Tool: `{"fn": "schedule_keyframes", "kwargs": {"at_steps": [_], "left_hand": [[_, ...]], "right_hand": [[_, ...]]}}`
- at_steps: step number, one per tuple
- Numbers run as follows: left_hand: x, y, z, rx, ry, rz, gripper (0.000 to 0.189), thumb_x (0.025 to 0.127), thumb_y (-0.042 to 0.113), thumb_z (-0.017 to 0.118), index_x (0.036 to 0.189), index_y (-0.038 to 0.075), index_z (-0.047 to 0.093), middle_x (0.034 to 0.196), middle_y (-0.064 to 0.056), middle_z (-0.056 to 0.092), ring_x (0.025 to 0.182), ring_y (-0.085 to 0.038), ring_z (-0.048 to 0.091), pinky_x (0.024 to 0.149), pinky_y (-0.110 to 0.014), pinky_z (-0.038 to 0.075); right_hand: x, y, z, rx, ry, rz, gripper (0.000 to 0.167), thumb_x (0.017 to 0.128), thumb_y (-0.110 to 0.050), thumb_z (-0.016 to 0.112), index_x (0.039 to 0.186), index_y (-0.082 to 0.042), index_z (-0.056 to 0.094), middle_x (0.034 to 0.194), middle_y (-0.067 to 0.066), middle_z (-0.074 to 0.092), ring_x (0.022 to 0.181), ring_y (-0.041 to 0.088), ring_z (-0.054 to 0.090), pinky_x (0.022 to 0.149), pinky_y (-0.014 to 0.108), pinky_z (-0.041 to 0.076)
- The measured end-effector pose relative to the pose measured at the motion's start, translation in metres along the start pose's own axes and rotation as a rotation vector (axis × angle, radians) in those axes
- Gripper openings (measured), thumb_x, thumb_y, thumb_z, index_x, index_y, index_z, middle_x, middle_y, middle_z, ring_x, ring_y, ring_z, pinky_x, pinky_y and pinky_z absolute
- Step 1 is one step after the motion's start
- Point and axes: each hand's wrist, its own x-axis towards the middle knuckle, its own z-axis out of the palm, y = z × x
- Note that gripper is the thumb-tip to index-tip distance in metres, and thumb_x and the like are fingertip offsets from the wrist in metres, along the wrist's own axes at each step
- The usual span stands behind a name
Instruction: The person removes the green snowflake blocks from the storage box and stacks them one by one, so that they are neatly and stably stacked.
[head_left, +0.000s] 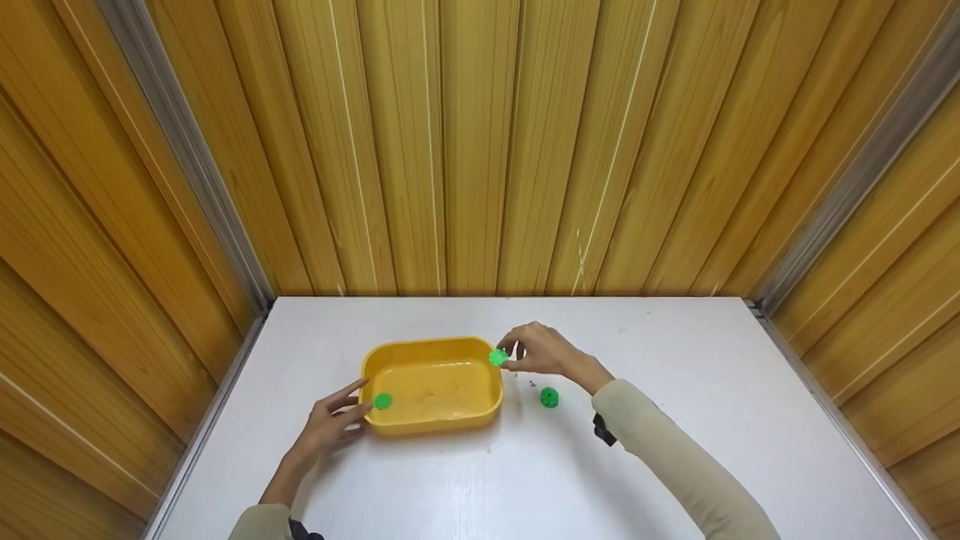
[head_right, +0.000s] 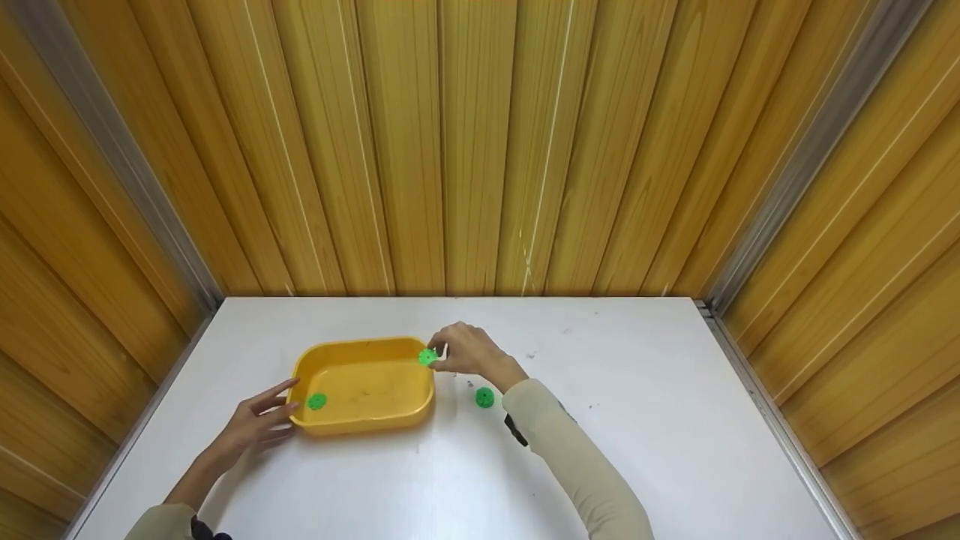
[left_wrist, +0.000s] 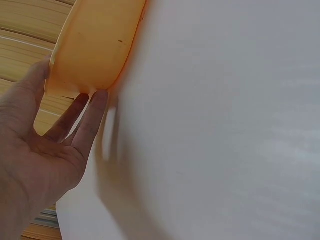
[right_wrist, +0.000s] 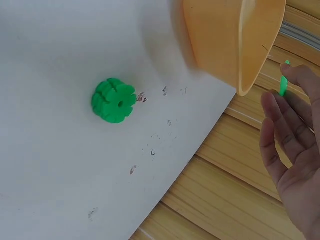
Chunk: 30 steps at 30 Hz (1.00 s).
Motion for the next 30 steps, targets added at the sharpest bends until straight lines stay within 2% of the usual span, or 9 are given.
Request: {"fn": "schedule_keyframes", "kwargs": {"at_steps": [8, 14, 21, 26, 30], "left_hand": [[-0.001, 0.000, -0.003, -0.014, 0.006, 0.008, 0.060, 0.094, 0.029, 0.076, 0.150, 0.021, 0.054, 0.137, -0.023, 0.054, 0.098, -0.020, 0.069, 0.091, -0.039, 0.065], [-0.002, -0.002, -0.001, -0.040, -0.008, -0.007, 0.059, 0.095, 0.026, 0.074, 0.150, 0.022, 0.053, 0.135, -0.021, 0.054, 0.100, -0.020, 0.069, 0.093, -0.041, 0.064], [-0.004, -0.004, 0.000, -0.022, 0.006, 0.000, 0.059, 0.094, 0.028, 0.075, 0.149, 0.022, 0.054, 0.133, -0.020, 0.055, 0.099, -0.021, 0.068, 0.092, -0.041, 0.064], [-0.004, -0.002, -0.002, -0.014, 0.007, -0.003, 0.059, 0.095, 0.026, 0.075, 0.149, 0.021, 0.054, 0.135, -0.022, 0.054, 0.100, -0.021, 0.068, 0.092, -0.040, 0.064], [-0.004, 0.000, -0.003, -0.010, 0.011, -0.007, 0.057, 0.095, 0.025, 0.074, 0.149, 0.022, 0.055, 0.136, -0.022, 0.053, 0.100, -0.021, 0.067, 0.092, -0.039, 0.064]], "right_hand": [[-0.016, 0.011, -0.004, -0.002, -0.003, 0.041, 0.028, 0.090, -0.021, 0.079, 0.114, -0.006, 0.076, 0.105, 0.008, 0.078, 0.087, 0.027, 0.073, 0.072, 0.021, 0.061], [-0.029, 0.021, -0.001, -0.005, 0.007, 0.069, 0.028, 0.089, -0.021, 0.080, 0.112, -0.006, 0.077, 0.103, 0.006, 0.078, 0.084, 0.019, 0.072, 0.072, 0.021, 0.060], [-0.046, 0.035, 0.007, 0.005, 0.006, 0.095, 0.028, 0.088, -0.019, 0.081, 0.112, -0.005, 0.077, 0.100, 0.007, 0.078, 0.085, 0.024, 0.072, 0.069, 0.020, 0.060], [-0.053, 0.044, 0.010, 0.012, -0.004, 0.129, 0.029, 0.088, -0.020, 0.081, 0.111, -0.004, 0.077, 0.099, 0.006, 0.078, 0.081, 0.012, 0.068, 0.067, 0.019, 0.059], [-0.058, 0.049, 0.013, 0.030, -0.014, 0.147, 0.029, 0.088, -0.020, 0.081, 0.111, -0.004, 0.077, 0.098, 0.006, 0.077, 0.082, 0.012, 0.068, 0.069, 0.019, 0.058]]}}
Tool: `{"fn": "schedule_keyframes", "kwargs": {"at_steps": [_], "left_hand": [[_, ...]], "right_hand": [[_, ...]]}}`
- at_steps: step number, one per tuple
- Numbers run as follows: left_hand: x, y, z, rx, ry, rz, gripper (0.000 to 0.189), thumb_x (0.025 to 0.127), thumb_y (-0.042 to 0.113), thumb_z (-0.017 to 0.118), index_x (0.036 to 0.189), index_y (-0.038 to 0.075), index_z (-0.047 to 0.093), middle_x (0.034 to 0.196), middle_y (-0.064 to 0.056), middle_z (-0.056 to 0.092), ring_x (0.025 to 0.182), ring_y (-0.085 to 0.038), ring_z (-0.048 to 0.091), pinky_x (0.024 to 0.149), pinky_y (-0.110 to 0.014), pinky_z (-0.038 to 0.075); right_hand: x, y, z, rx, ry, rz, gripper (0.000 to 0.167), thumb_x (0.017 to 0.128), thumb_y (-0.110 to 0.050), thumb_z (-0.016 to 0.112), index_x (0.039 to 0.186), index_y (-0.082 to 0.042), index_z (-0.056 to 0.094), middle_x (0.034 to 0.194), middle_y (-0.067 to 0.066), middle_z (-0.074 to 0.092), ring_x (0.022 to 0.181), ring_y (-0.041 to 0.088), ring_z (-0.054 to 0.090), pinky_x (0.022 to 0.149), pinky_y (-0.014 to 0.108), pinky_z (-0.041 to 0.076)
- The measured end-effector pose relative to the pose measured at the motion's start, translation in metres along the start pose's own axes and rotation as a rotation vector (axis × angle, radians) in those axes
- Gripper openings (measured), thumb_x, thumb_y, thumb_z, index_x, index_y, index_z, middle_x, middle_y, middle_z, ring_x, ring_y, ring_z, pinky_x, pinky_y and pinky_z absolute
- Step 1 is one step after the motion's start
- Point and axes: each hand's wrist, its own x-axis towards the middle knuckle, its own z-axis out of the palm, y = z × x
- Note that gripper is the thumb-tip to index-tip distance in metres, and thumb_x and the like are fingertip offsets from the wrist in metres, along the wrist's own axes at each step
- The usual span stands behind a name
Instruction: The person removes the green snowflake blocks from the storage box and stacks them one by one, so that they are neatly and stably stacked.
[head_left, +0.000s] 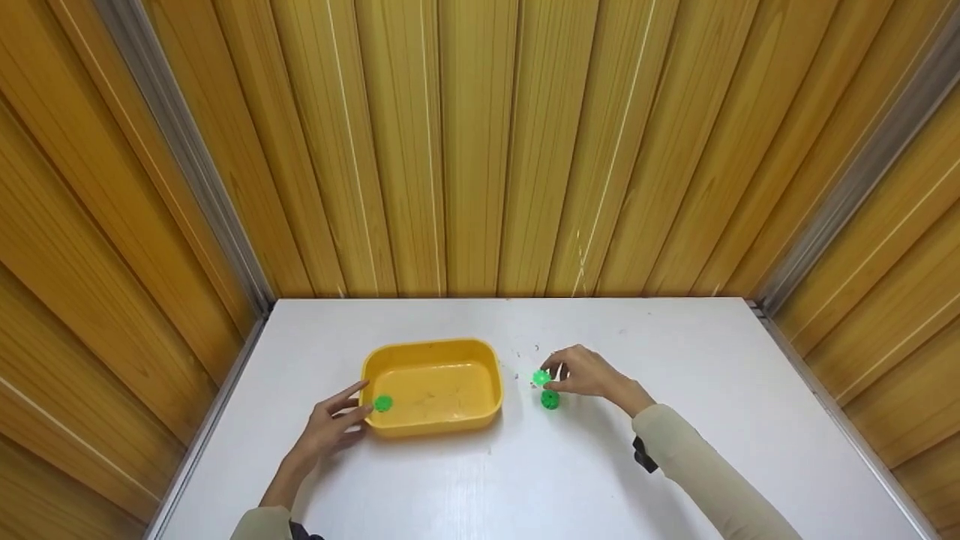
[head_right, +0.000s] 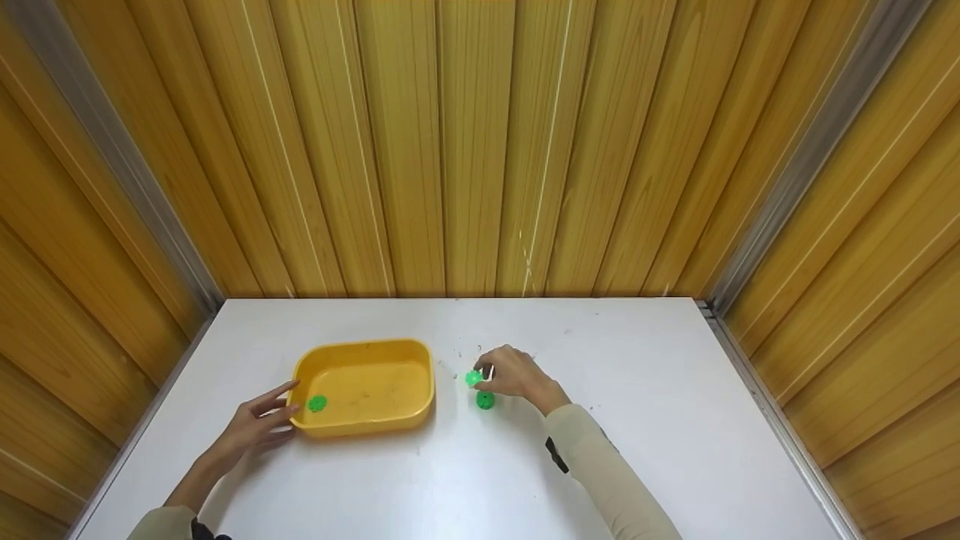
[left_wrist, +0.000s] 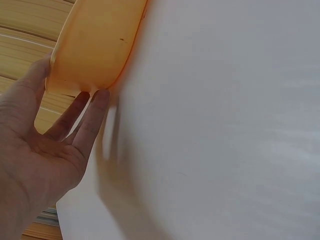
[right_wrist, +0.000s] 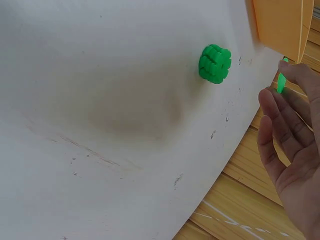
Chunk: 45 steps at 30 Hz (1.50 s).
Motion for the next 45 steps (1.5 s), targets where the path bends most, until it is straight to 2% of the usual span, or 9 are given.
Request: {"fn": "schedule_keyframes", "kwargs": {"at_steps": [6, 13, 22, 33, 40, 45], "left_hand": [[0.001, 0.000, 0.001, -0.005, -0.010, 0.002, 0.058, 0.094, 0.027, 0.075, 0.149, 0.023, 0.055, 0.135, -0.021, 0.053, 0.100, -0.022, 0.067, 0.092, -0.040, 0.064], [0.001, -0.001, -0.001, -0.014, -0.011, 0.002, 0.059, 0.095, 0.027, 0.074, 0.150, 0.022, 0.054, 0.138, -0.022, 0.051, 0.101, -0.021, 0.067, 0.093, -0.040, 0.064], [0.003, 0.000, -0.003, -0.027, -0.012, -0.002, 0.059, 0.094, 0.027, 0.075, 0.149, 0.022, 0.055, 0.133, -0.020, 0.052, 0.101, -0.020, 0.066, 0.095, -0.039, 0.063], [0.002, -0.001, -0.002, -0.020, -0.011, -0.010, 0.060, 0.093, 0.027, 0.076, 0.149, 0.023, 0.055, 0.135, -0.021, 0.054, 0.100, -0.020, 0.067, 0.094, -0.040, 0.063], [0.002, -0.003, -0.001, -0.016, -0.020, 0.002, 0.059, 0.095, 0.026, 0.074, 0.150, 0.020, 0.053, 0.134, -0.021, 0.054, 0.100, -0.021, 0.068, 0.093, -0.042, 0.064], [0.002, -0.001, -0.002, -0.014, -0.026, 0.014, 0.060, 0.095, 0.026, 0.074, 0.151, 0.020, 0.052, 0.135, -0.022, 0.053, 0.101, -0.022, 0.067, 0.094, -0.040, 0.064]], "right_hand": [[-0.011, 0.009, 0.008, -0.002, 0.023, -0.013, 0.028, 0.087, -0.020, 0.082, 0.108, -0.003, 0.077, 0.095, 0.007, 0.077, 0.080, 0.017, 0.070, 0.066, 0.020, 0.056], [-0.020, 0.019, 0.019, -0.021, 0.064, -0.009, 0.027, 0.087, -0.021, 0.082, 0.107, -0.004, 0.078, 0.095, 0.006, 0.077, 0.077, 0.012, 0.069, 0.067, 0.021, 0.057], [-0.020, 0.024, 0.028, 0.018, 0.063, 0.034, 0.027, 0.087, -0.019, 0.081, 0.109, -0.004, 0.077, 0.101, 0.007, 0.077, 0.079, 0.009, 0.066, 0.069, 0.018, 0.056], [-0.024, 0.029, 0.032, 0.015, 0.074, 0.011, 0.027, 0.087, -0.016, 0.080, 0.109, -0.002, 0.076, 0.102, 0.011, 0.077, 0.075, 0.008, 0.066, 0.067, 0.022, 0.059], [-0.027, 0.029, 0.036, 0.007, 0.076, 0.029, 0.028, 0.088, -0.018, 0.080, 0.110, -0.002, 0.076, 0.104, 0.011, 0.077, 0.074, 0.006, 0.064, 0.067, 0.018, 0.054], [-0.026, 0.029, 0.037, -0.008, 0.088, 0.028, 0.028, 0.087, -0.019, 0.081, 0.110, -0.002, 0.076, 0.103, 0.011, 0.077, 0.073, 0.007, 0.064, 0.067, 0.020, 0.054]]}}
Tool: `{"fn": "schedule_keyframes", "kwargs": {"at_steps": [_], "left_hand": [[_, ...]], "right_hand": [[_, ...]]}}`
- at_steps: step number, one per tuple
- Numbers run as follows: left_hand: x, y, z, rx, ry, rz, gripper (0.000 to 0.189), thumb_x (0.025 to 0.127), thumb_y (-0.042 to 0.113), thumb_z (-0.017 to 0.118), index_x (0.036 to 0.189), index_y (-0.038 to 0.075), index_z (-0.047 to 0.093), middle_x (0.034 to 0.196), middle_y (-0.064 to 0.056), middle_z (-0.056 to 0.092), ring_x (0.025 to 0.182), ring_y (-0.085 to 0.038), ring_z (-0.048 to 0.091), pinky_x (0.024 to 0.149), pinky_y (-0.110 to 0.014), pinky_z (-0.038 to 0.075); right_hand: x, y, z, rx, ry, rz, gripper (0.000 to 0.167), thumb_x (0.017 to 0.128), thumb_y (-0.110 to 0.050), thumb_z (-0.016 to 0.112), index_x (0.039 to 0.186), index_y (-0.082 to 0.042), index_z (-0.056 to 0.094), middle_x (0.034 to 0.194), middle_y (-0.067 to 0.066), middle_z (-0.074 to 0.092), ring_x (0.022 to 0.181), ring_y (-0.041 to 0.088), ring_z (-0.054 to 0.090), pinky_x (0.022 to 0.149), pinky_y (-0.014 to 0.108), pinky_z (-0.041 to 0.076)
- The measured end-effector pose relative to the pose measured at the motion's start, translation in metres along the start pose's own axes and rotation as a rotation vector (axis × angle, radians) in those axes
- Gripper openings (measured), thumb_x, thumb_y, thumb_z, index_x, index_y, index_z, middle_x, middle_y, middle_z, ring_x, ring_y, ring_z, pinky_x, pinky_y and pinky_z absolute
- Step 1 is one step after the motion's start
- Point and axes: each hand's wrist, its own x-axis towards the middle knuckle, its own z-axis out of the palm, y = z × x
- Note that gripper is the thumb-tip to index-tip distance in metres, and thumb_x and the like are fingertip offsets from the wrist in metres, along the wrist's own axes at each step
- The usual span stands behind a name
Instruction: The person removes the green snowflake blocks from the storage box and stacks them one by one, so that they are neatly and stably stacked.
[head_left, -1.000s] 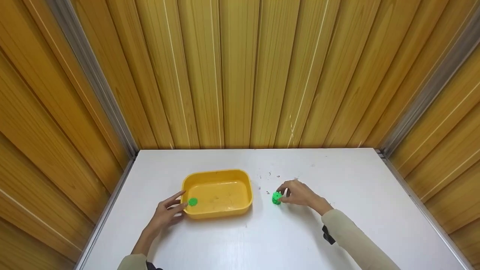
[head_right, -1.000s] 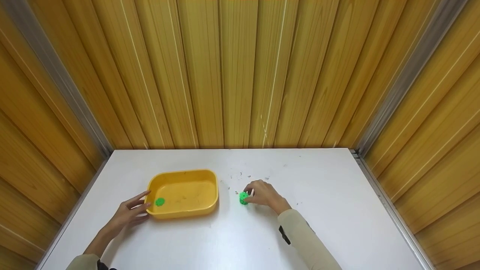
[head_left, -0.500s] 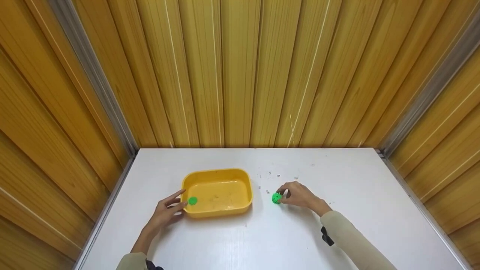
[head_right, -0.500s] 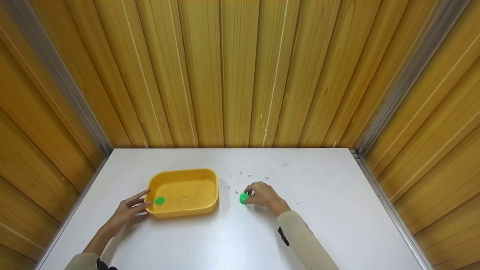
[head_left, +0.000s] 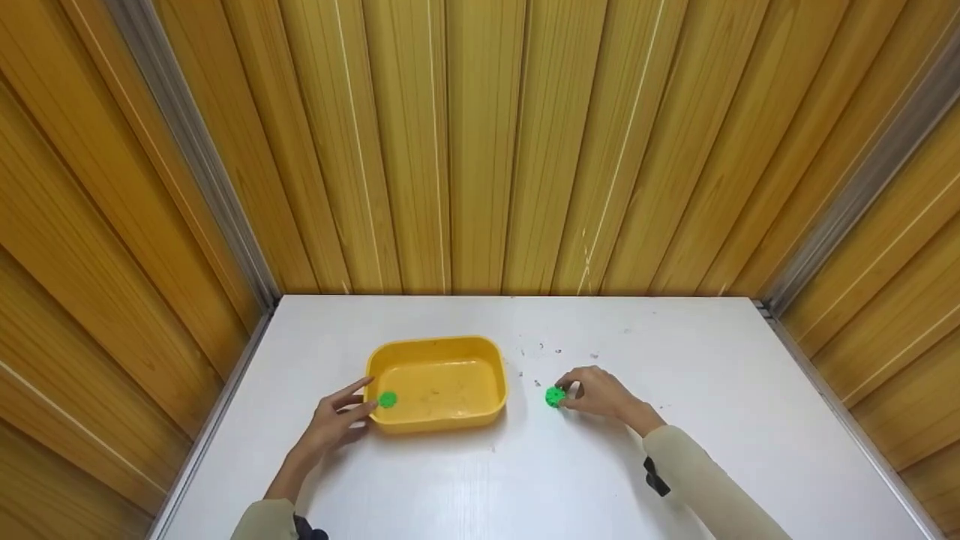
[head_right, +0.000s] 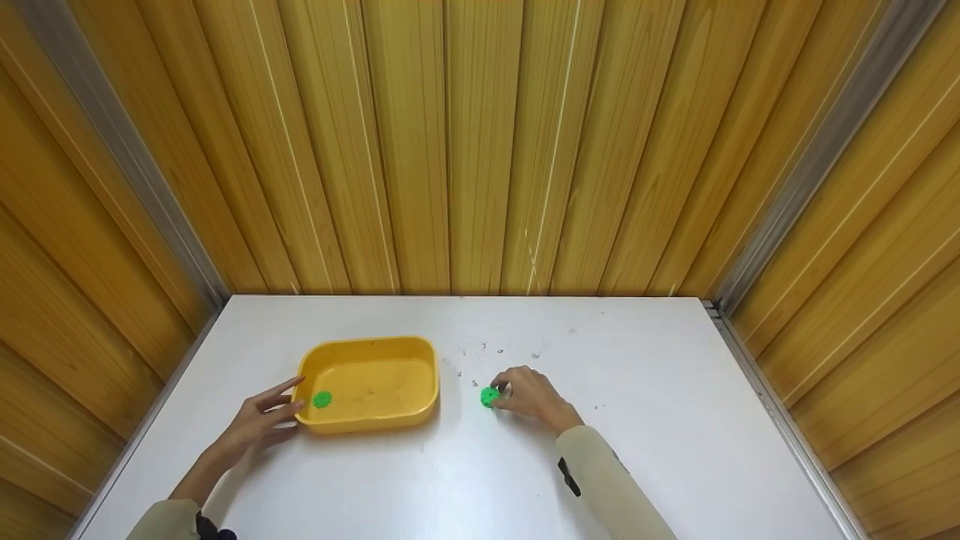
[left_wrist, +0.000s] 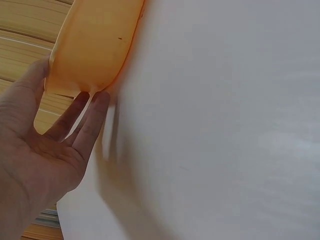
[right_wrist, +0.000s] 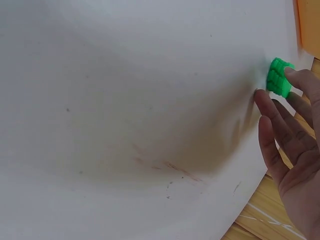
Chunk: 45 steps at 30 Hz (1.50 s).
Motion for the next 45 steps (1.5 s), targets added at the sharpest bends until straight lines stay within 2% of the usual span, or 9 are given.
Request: {"fn": "schedule_keyframes", "kwargs": {"at_steps": [7, 16, 24, 34, 45], "left_hand": [[0.0019, 0.0007, 0.0001, -0.007, 0.007, -0.006, 0.059, 0.095, 0.025, 0.074, 0.150, 0.022, 0.054, 0.131, -0.020, 0.055, 0.099, -0.021, 0.068, 0.093, -0.039, 0.064], [0.0012, 0.0012, 0.0002, 0.001, 0.013, -0.014, 0.058, 0.095, 0.026, 0.074, 0.150, 0.023, 0.054, 0.132, -0.020, 0.055, 0.100, -0.021, 0.067, 0.093, -0.039, 0.064], [0.0007, 0.0024, -0.0003, -0.004, 0.011, -0.015, 0.060, 0.094, 0.029, 0.076, 0.149, 0.023, 0.054, 0.133, -0.021, 0.055, 0.100, -0.021, 0.067, 0.093, -0.040, 0.064], [0.0009, 0.0028, -0.0002, 0.010, 0.018, -0.010, 0.059, 0.094, 0.028, 0.075, 0.149, 0.023, 0.055, 0.134, -0.021, 0.055, 0.101, -0.021, 0.068, 0.092, -0.040, 0.064], [0.0003, 0.0010, -0.0007, -0.009, 0.013, -0.014, 0.058, 0.094, 0.025, 0.075, 0.148, 0.023, 0.055, 0.132, -0.020, 0.056, 0.098, -0.020, 0.069, 0.091, -0.040, 0.065]], "right_hand": [[0.0022, -0.0003, -0.0004, -0.005, 0.002, 0.002, 0.029, 0.087, -0.019, 0.081, 0.110, -0.002, 0.076, 0.103, 0.011, 0.077, 0.076, 0.014, 0.066, 0.068, 0.021, 0.054], [0.0025, -0.0022, 0.0009, -0.005, 0.000, 0.033, 0.028, 0.087, -0.021, 0.081, 0.110, -0.005, 0.077, 0.104, 0.009, 0.078, 0.076, 0.010, 0.065, 0.067, 0.019, 0.053], [0.0018, -0.0010, -0.0011, -0.002, 0.004, 0.024, 0.031, 0.087, -0.023, 0.082, 0.110, -0.003, 0.077, 0.104, 0.010, 0.078, 0.074, 0.008, 0.063, 0.067, 0.020, 0.052], [0.0022, -0.0025, -0.0015, -0.005, -0.001, 0.020, 0.030, 0.087, -0.022, 0.081, 0.110, -0.004, 0.077, 0.105, 0.010, 0.078, 0.074, 0.008, 0.061, 0.066, 0.021, 0.051], [0.0058, -0.0069, -0.0089, -0.007, -0.014, 0.035, 0.034, 0.089, -0.026, 0.080, 0.114, -0.004, 0.076, 0.106, 0.010, 0.077, 0.078, 0.012, 0.066, 0.069, 0.023, 0.055]]}}
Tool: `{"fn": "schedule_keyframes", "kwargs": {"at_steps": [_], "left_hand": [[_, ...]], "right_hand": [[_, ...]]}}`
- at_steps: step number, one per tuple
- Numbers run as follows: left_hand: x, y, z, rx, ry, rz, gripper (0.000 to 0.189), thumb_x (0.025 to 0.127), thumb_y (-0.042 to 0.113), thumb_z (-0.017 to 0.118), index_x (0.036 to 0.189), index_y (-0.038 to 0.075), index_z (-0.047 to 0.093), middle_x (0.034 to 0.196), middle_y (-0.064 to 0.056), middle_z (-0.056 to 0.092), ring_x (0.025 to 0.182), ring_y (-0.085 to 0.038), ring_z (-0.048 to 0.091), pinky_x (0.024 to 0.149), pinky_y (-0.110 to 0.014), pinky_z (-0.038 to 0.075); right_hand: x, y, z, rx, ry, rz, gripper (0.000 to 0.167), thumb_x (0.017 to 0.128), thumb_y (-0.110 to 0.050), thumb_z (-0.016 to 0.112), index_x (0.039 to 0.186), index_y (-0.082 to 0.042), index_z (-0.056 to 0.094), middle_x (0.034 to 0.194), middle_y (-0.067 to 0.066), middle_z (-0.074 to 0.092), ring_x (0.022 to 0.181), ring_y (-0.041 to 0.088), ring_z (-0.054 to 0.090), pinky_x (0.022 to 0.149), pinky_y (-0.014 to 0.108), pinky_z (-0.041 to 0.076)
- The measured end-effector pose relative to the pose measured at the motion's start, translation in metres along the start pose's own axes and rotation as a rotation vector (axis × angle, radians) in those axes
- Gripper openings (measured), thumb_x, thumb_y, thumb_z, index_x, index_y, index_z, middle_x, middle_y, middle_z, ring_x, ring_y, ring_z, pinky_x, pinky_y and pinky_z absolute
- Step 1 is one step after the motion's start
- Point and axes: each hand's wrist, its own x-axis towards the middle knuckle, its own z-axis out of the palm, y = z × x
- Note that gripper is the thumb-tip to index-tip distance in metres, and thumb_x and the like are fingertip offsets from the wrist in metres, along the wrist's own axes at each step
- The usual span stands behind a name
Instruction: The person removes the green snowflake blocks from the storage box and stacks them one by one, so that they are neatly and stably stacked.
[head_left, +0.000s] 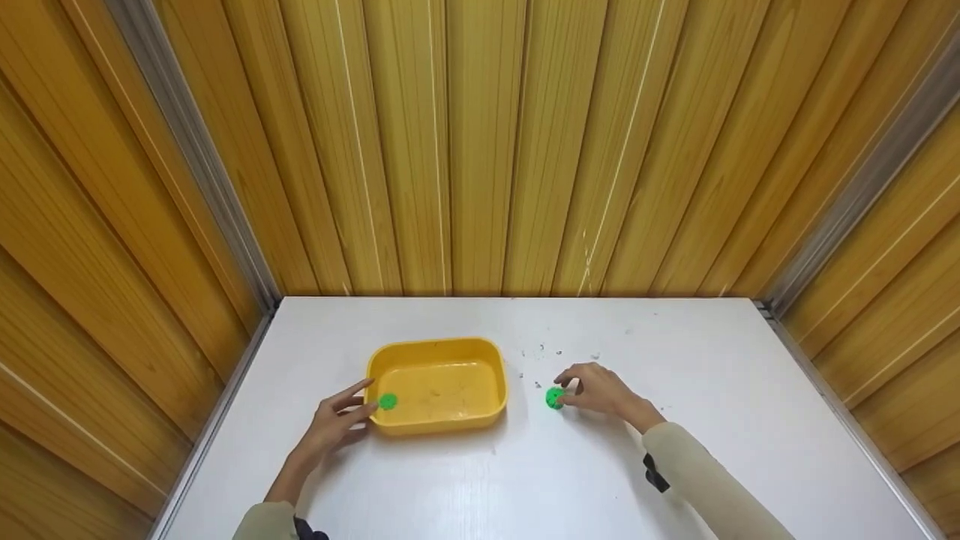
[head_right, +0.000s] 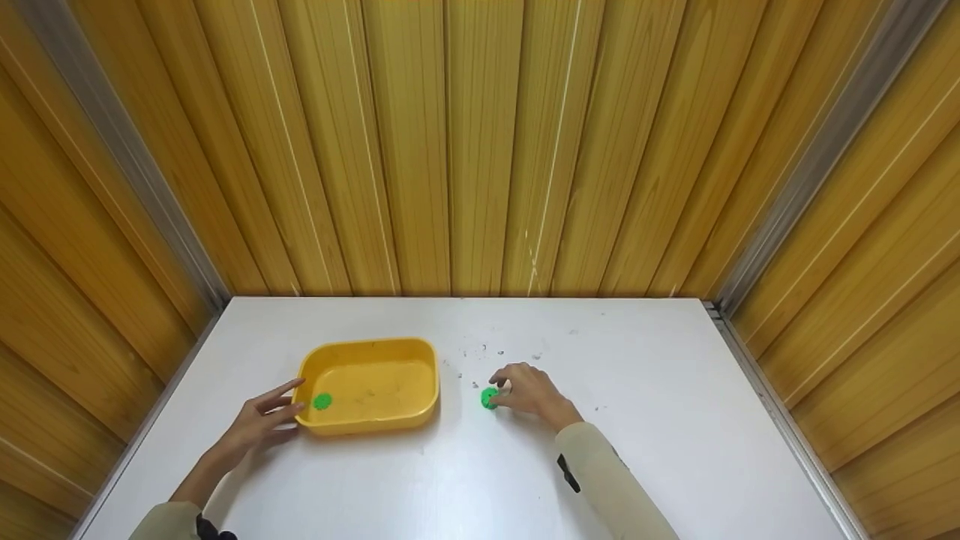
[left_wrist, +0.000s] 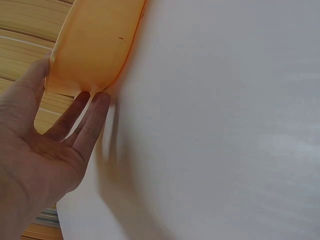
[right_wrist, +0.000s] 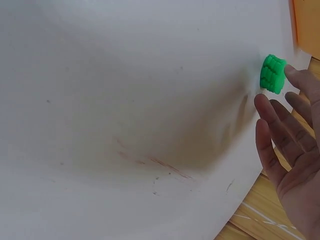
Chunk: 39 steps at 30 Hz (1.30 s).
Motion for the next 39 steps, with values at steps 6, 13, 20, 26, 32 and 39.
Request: {"fn": "schedule_keyframes", "kwargs": {"at_steps": [6, 13, 20, 26, 32, 39], "left_hand": [[-0.001, 0.001, -0.002, -0.001, 0.005, -0.008, 0.060, 0.093, 0.027, 0.076, 0.149, 0.023, 0.055, 0.135, -0.021, 0.054, 0.100, -0.021, 0.068, 0.092, -0.040, 0.064], [-0.001, 0.001, -0.003, 0.004, 0.006, 0.003, 0.060, 0.094, 0.027, 0.075, 0.150, 0.022, 0.054, 0.135, -0.021, 0.054, 0.100, -0.021, 0.068, 0.091, -0.040, 0.065], [-0.004, 0.001, -0.001, 0.015, 0.016, 0.001, 0.057, 0.095, 0.025, 0.074, 0.149, 0.023, 0.055, 0.133, -0.020, 0.056, 0.100, -0.021, 0.067, 0.091, -0.040, 0.065], [-0.004, 0.001, 0.000, 0.004, 0.013, 0.002, 0.058, 0.093, 0.026, 0.076, 0.148, 0.022, 0.056, 0.131, -0.020, 0.056, 0.100, -0.022, 0.067, 0.091, -0.040, 0.065], [-0.008, -0.001, 0.000, 0.005, -0.019, 0.014, 0.061, 0.094, 0.028, 0.075, 0.151, 0.021, 0.052, 0.134, -0.021, 0.054, 0.100, -0.020, 0.067, 0.093, -0.040, 0.064], [-0.012, -0.004, 0.004, 0.003, -0.016, 0.007, 0.062, 0.094, 0.030, 0.075, 0.151, 0.021, 0.051, 0.134, -0.021, 0.054, 0.101, -0.020, 0.067, 0.094, -0.041, 0.064]], "right_hand": [[0.018, -0.012, -0.015, -0.039, -0.008, -0.034, 0.033, 0.091, -0.026, 0.078, 0.114, -0.002, 0.075, 0.104, 0.012, 0.077, 0.081, 0.018, 0.070, 0.070, 0.029, 0.060], [0.050, -0.032, -0.035, -0.079, -0.016, -0.093, 0.031, 0.093, -0.026, 0.076, 0.113, -0.003, 0.076, 0.098, 0.012, 0.078, 0.078, 0.017, 0.071, 0.067, 0.027, 0.062], [0.087, -0.062, -0.051, -0.106, -0.032, -0.117, 0.028, 0.094, -0.027, 0.074, 0.115, -0.007, 0.076, 0.096, 0.009, 0.078, 0.080, 0.019, 0.073, 0.071, 0.029, 0.064], [0.111, -0.096, -0.050, -0.137, -0.049, -0.189, 0.027, 0.095, -0.027, 0.073, 0.114, -0.008, 0.077, 0.096, 0.009, 0.079, 0.082, 0.020, 0.073, 0.071, 0.028, 0.064], [0.132, -0.131, -0.032, -0.149, -0.094, -0.240, 0.029, 0.096, -0.030, 0.073, 0.114, -0.008, 0.077, 0.097, 0.008, 0.079, 0.084, 0.020, 0.074, 0.074, 0.030, 0.065], [0.151, -0.166, -0.001, -0.141, -0.179, -0.248, 0.031, 0.096, -0.028, 0.073, 0.117, -0.006, 0.076, 0.101, 0.008, 0.079, 0.092, 0.020, 0.073, 0.085, 0.036, 0.063]]}}
